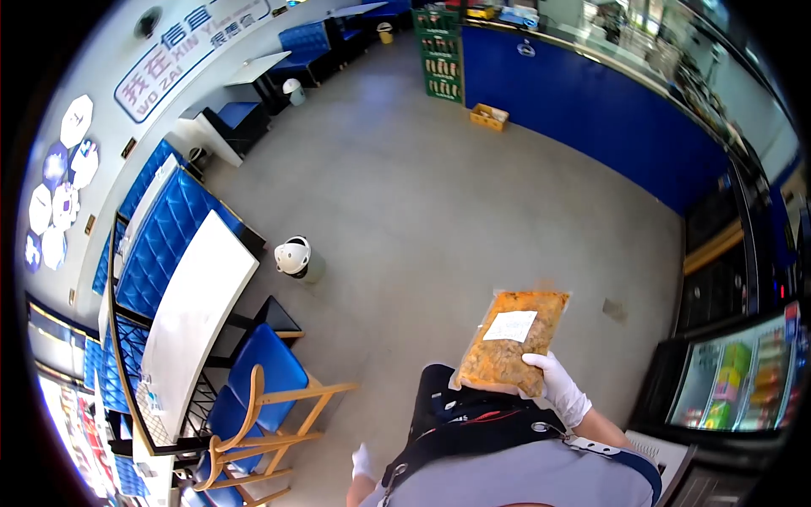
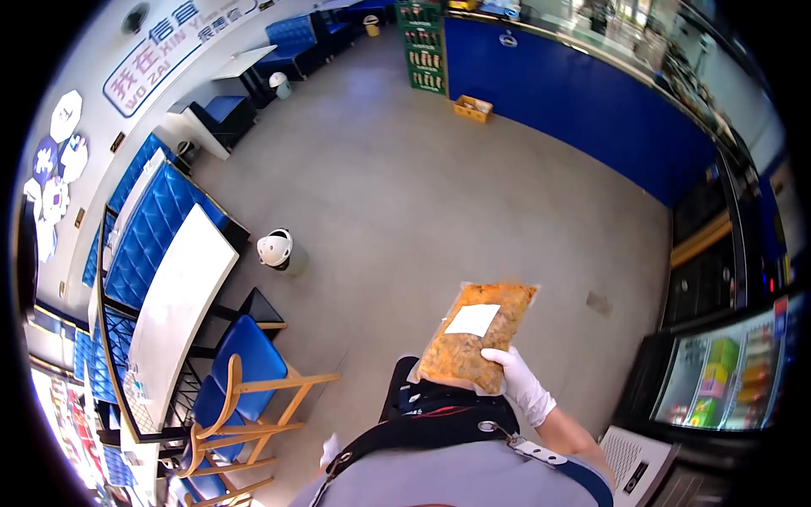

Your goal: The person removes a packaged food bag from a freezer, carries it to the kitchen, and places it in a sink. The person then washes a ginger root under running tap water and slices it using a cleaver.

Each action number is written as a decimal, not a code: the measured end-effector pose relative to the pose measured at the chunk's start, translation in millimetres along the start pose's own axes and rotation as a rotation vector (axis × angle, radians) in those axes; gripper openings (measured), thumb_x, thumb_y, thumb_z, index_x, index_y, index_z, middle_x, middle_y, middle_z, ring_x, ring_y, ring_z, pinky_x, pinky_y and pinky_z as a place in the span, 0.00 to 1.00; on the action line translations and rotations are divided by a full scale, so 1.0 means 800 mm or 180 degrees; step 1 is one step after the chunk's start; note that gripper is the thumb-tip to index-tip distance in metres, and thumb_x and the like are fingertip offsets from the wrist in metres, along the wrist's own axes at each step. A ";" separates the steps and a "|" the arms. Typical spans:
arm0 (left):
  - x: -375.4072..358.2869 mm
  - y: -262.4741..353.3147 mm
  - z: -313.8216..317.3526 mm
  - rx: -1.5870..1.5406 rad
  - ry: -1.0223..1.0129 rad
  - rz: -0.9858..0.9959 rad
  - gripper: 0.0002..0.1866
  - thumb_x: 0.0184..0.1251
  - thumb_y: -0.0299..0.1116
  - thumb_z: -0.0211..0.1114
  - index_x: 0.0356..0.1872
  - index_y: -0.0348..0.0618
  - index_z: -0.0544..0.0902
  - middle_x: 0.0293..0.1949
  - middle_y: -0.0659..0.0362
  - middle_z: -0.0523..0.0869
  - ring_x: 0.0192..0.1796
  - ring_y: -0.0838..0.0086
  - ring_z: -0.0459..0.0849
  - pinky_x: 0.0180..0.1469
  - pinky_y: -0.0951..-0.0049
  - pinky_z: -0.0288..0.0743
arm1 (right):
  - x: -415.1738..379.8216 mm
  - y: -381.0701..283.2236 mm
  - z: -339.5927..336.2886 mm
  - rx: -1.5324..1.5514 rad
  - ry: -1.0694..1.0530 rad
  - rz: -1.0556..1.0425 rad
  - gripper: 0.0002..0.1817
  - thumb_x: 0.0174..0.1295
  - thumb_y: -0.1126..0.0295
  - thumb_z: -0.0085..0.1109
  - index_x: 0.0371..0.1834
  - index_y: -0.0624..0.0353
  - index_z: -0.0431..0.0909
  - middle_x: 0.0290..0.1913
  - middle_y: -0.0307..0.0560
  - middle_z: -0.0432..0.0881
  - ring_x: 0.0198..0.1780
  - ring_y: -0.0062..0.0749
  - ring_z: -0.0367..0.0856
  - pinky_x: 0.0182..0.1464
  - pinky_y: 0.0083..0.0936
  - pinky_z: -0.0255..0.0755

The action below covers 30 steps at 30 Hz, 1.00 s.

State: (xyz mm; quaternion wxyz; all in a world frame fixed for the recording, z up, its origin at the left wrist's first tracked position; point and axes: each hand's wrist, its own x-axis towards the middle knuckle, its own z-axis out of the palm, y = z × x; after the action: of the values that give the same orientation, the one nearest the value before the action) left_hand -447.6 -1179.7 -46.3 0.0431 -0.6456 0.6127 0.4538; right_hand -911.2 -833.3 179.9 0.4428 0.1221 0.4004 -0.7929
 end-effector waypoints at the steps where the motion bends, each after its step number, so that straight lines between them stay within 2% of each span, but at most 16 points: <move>1: -0.010 -0.005 0.004 -0.0860 -0.0094 -0.0192 0.23 0.64 0.47 0.51 0.38 0.34 0.80 0.30 0.57 0.82 0.30 0.69 0.78 0.32 0.65 0.73 | 0.031 -0.023 0.015 -0.0039 0.0012 -0.0001 0.28 0.54 0.69 0.54 0.59 0.63 0.60 0.45 0.52 0.76 0.36 0.39 0.82 0.19 0.31 0.77; 2: -0.008 -0.002 0.010 -0.1716 -0.0190 -0.0378 0.21 0.66 0.46 0.49 0.41 0.36 0.80 0.31 0.58 0.83 0.31 0.68 0.79 0.32 0.66 0.74 | 0.064 -0.046 0.030 -0.0072 0.0024 -0.0004 0.28 0.54 0.69 0.54 0.59 0.64 0.60 0.45 0.52 0.76 0.37 0.39 0.82 0.20 0.31 0.78; 3: 0.002 0.011 0.016 -0.1661 -0.0155 -0.0598 0.22 0.66 0.47 0.50 0.40 0.36 0.80 0.31 0.58 0.83 0.31 0.68 0.78 0.32 0.66 0.74 | 0.095 -0.074 0.041 -0.0102 -0.0136 0.0272 0.27 0.55 0.71 0.52 0.60 0.65 0.61 0.50 0.51 0.75 0.48 0.38 0.78 0.46 0.30 0.77; 6: 0.060 0.084 0.040 -0.0072 -0.0006 -0.1104 0.22 0.65 0.48 0.51 0.38 0.36 0.80 0.30 0.56 0.83 0.30 0.67 0.78 0.32 0.65 0.73 | 0.206 -0.123 0.077 0.0043 -0.0176 0.0285 0.27 0.56 0.71 0.52 0.60 0.64 0.61 0.50 0.50 0.75 0.47 0.37 0.79 0.41 0.28 0.78; 12: 0.283 0.323 0.041 0.0452 0.0029 -0.0895 0.24 0.62 0.51 0.53 0.34 0.36 0.81 0.28 0.53 0.83 0.28 0.64 0.78 0.32 0.63 0.72 | 0.383 -0.250 0.174 -0.0011 0.0191 0.0165 0.26 0.57 0.68 0.52 0.59 0.63 0.63 0.50 0.50 0.76 0.47 0.36 0.79 0.38 0.29 0.78; 14: 0.386 0.465 0.046 0.0315 0.0278 -0.0489 0.24 0.61 0.51 0.54 0.32 0.36 0.82 0.27 0.51 0.83 0.27 0.63 0.78 0.32 0.62 0.71 | 0.440 -0.293 0.197 0.0170 0.0301 0.0299 0.25 0.56 0.68 0.53 0.58 0.62 0.64 0.49 0.49 0.76 0.46 0.36 0.79 0.34 0.30 0.77; 15: 0.441 0.559 0.067 0.0831 0.0560 -0.0281 0.26 0.61 0.53 0.51 0.28 0.35 0.81 0.25 0.51 0.82 0.27 0.63 0.78 0.32 0.60 0.70 | 0.470 -0.310 0.205 0.0225 0.0278 0.0223 0.25 0.56 0.68 0.52 0.58 0.62 0.64 0.49 0.49 0.76 0.46 0.36 0.79 0.35 0.30 0.77; 16: 0.476 0.671 0.071 0.0435 0.0291 0.0140 0.28 0.62 0.54 0.49 0.29 0.34 0.81 0.26 0.49 0.82 0.29 0.60 0.79 0.34 0.58 0.70 | 0.503 -0.327 0.216 0.0267 0.0254 0.0145 0.25 0.56 0.69 0.52 0.58 0.62 0.64 0.49 0.49 0.76 0.46 0.37 0.79 0.35 0.31 0.77; 17: 0.482 0.791 0.077 0.0451 0.0229 0.0787 0.25 0.64 0.51 0.51 0.24 0.36 0.78 0.22 0.59 0.80 0.26 0.71 0.76 0.31 0.67 0.69 | 0.532 -0.344 0.233 0.0214 0.0256 0.0079 0.25 0.57 0.68 0.51 0.58 0.64 0.64 0.50 0.51 0.76 0.48 0.38 0.78 0.40 0.31 0.76; 18: 0.544 0.861 0.093 0.0871 0.0208 0.1383 0.26 0.64 0.51 0.50 0.35 0.32 0.80 0.33 0.42 0.82 0.39 0.54 0.81 0.43 0.60 0.71 | 0.561 -0.365 0.252 0.0153 0.0251 0.0003 0.25 0.57 0.67 0.50 0.57 0.66 0.64 0.51 0.53 0.75 0.49 0.39 0.78 0.45 0.32 0.75; 19: 0.544 0.955 0.104 0.0189 0.0059 0.1563 0.24 0.65 0.48 0.51 0.38 0.32 0.79 0.37 0.41 0.82 0.43 0.53 0.81 0.46 0.61 0.71 | 0.594 -0.384 0.268 0.0089 0.0240 -0.0079 0.25 0.58 0.66 0.49 0.57 0.68 0.65 0.53 0.54 0.74 0.51 0.40 0.77 0.51 0.32 0.73; 21: 0.544 1.122 0.112 0.0462 0.0133 0.2060 0.23 0.66 0.48 0.51 0.40 0.34 0.80 0.38 0.46 0.83 0.43 0.54 0.81 0.47 0.64 0.71 | 0.673 -0.412 0.273 0.0106 0.0191 -0.0115 0.25 0.58 0.66 0.50 0.58 0.68 0.64 0.52 0.54 0.75 0.51 0.40 0.77 0.51 0.32 0.73; 24: 0.587 1.257 0.120 0.0372 -0.0188 0.2075 0.23 0.66 0.47 0.51 0.43 0.35 0.80 0.40 0.47 0.84 0.45 0.55 0.81 0.49 0.64 0.71 | 0.788 -0.482 0.313 0.0025 0.0072 -0.0176 0.26 0.57 0.67 0.50 0.59 0.67 0.63 0.51 0.53 0.75 0.51 0.40 0.77 0.50 0.32 0.74; 27: 0.642 1.289 0.088 0.1140 -0.0067 0.1525 0.28 0.66 0.51 0.48 0.50 0.34 0.77 0.51 0.44 0.78 0.58 0.53 0.73 0.61 0.64 0.64 | 0.877 -0.543 0.375 0.0007 -0.0019 0.0052 0.26 0.57 0.68 0.51 0.59 0.66 0.63 0.51 0.53 0.75 0.49 0.40 0.78 0.46 0.31 0.76; 29: 0.704 1.251 0.071 0.1241 0.0097 0.1181 0.29 0.65 0.52 0.47 0.51 0.34 0.77 0.53 0.43 0.77 0.60 0.52 0.71 0.62 0.62 0.62 | 0.941 -0.589 0.412 -0.0010 0.0010 0.0045 0.25 0.57 0.69 0.51 0.58 0.65 0.64 0.50 0.52 0.76 0.47 0.38 0.79 0.41 0.29 0.77; 30: 0.735 1.221 0.068 0.0816 0.0187 0.0663 0.28 0.65 0.52 0.49 0.41 0.33 0.81 0.41 0.46 0.83 0.49 0.56 0.80 0.53 0.61 0.69 | 0.971 -0.612 0.433 -0.0037 -0.0029 0.0043 0.24 0.57 0.69 0.51 0.58 0.65 0.64 0.50 0.51 0.76 0.46 0.37 0.79 0.40 0.29 0.78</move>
State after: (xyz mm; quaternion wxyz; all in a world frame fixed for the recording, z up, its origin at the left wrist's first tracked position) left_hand -1383.3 -1828.8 35.0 0.0599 -0.5809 0.7301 0.3549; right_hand -1695.8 -1419.3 236.9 0.4507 0.1186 0.4022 -0.7881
